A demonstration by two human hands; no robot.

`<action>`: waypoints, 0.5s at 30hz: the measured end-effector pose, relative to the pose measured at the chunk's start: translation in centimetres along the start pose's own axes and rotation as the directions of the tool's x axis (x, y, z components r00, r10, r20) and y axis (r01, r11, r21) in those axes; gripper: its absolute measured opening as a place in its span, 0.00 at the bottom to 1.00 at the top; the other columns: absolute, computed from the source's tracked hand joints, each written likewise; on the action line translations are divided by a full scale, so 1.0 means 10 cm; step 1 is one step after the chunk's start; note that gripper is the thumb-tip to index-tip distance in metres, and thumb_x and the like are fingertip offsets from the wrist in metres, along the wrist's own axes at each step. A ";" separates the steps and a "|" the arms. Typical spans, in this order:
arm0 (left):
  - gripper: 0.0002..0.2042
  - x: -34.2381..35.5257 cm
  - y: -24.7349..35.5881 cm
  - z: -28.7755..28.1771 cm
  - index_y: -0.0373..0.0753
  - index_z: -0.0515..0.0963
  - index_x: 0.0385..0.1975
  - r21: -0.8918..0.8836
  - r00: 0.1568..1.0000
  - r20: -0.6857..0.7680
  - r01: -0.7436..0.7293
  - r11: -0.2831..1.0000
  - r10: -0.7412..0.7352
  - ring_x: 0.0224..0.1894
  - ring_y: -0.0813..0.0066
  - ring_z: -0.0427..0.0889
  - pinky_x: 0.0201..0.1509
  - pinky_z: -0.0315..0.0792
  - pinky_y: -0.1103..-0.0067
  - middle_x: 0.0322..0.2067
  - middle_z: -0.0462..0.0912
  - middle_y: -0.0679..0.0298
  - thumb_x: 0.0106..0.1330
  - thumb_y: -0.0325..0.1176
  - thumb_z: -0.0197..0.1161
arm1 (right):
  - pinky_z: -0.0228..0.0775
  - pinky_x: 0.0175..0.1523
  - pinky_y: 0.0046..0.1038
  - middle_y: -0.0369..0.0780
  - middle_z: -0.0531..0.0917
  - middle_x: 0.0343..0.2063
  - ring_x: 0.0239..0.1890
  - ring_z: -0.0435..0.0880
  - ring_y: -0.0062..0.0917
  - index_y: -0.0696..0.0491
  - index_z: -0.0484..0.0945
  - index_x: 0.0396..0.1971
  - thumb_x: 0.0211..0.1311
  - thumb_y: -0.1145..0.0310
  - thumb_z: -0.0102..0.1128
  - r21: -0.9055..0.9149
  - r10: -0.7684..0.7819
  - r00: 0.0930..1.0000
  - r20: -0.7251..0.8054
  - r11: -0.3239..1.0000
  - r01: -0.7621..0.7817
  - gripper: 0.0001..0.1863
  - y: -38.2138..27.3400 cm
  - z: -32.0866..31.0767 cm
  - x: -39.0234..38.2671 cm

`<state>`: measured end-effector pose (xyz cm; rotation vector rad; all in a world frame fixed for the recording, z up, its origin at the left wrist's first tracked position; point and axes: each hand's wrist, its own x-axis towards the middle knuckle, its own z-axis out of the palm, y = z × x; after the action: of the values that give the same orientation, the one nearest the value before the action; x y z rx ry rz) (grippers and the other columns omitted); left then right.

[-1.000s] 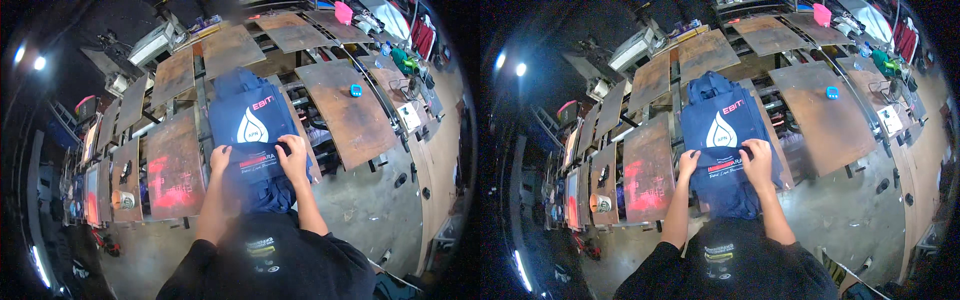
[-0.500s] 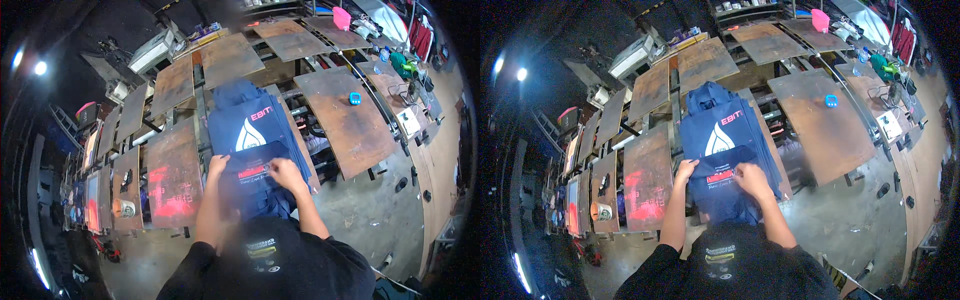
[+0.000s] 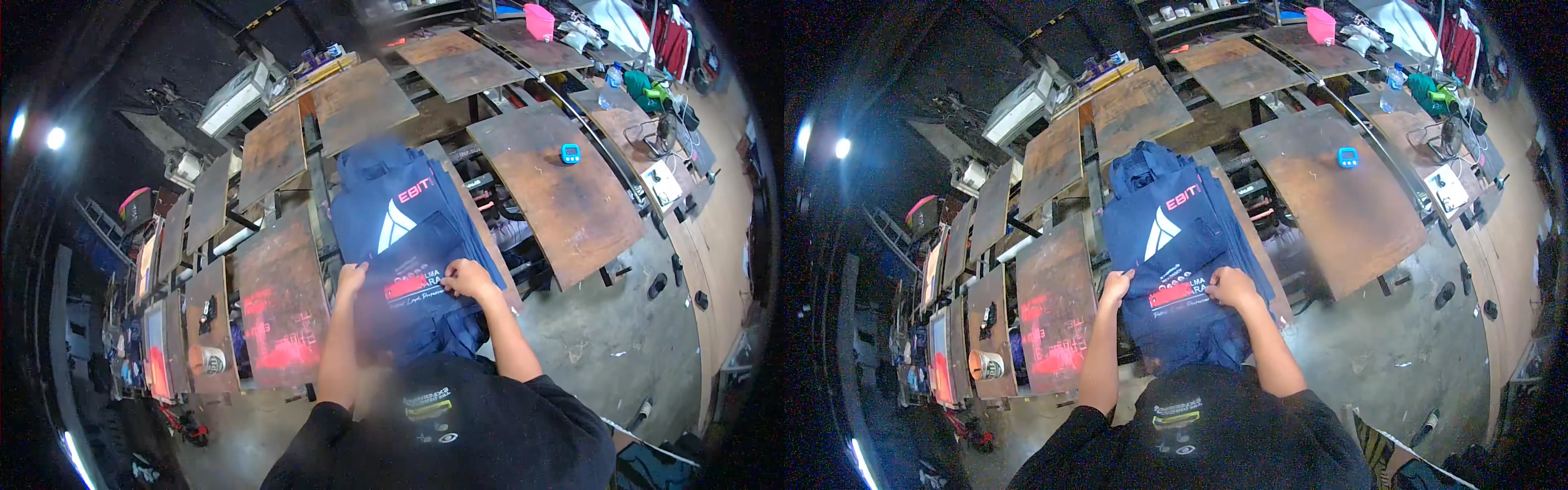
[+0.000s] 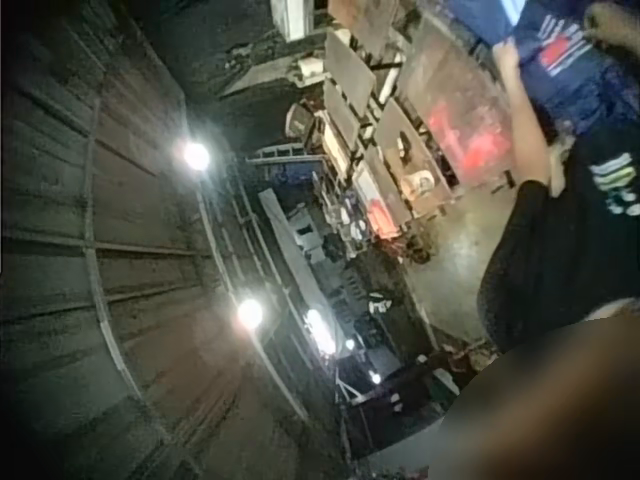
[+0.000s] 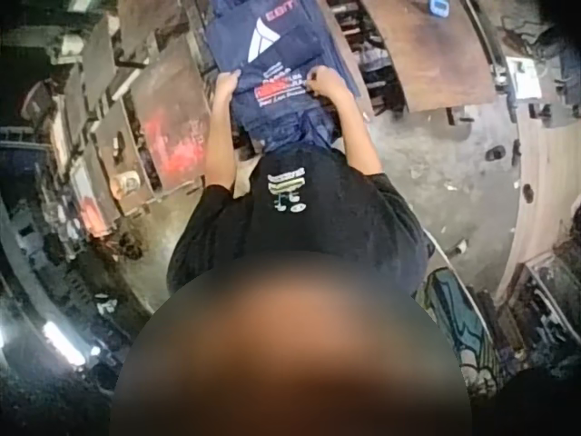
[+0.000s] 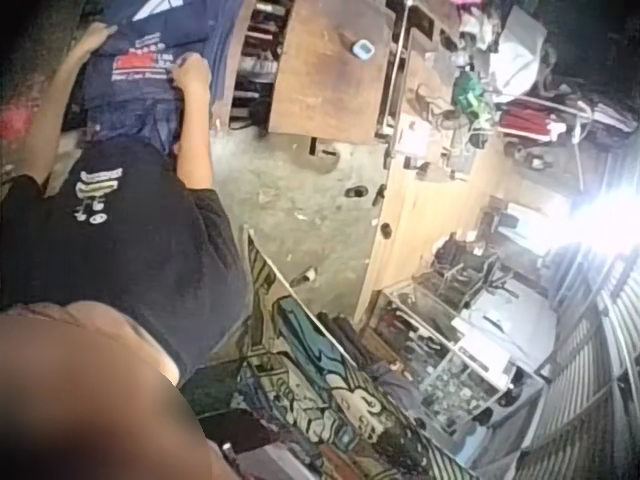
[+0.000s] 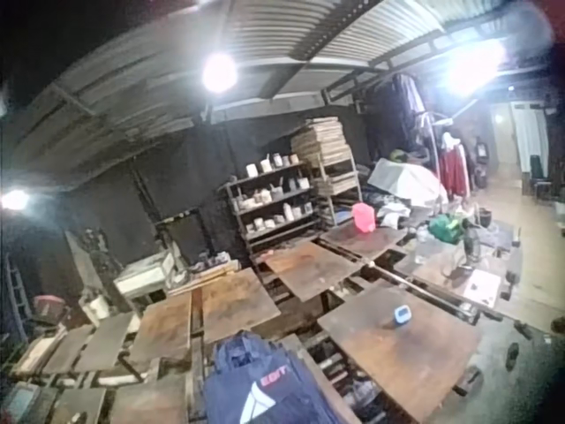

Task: Manually screen printing a design onto a t-shirt and then inspecting the finished garment.

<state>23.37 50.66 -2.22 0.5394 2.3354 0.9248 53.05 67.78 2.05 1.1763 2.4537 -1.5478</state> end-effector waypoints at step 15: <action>0.23 0.09 -0.30 -0.03 0.24 0.81 0.46 -0.510 0.986 -0.147 -0.012 0.860 -0.074 0.42 0.74 0.78 0.48 0.70 0.75 0.38 0.84 0.61 0.70 0.44 0.64 | 0.78 0.48 0.39 0.43 0.89 0.32 0.42 0.87 0.38 0.50 0.85 0.31 0.52 0.56 0.71 -0.111 0.023 0.996 -0.085 0.993 -0.032 0.14 -0.15 0.15 -0.10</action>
<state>21.98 48.95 -4.51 0.2087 2.0946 1.5541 52.35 65.71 2.85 1.2743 2.5266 -1.3605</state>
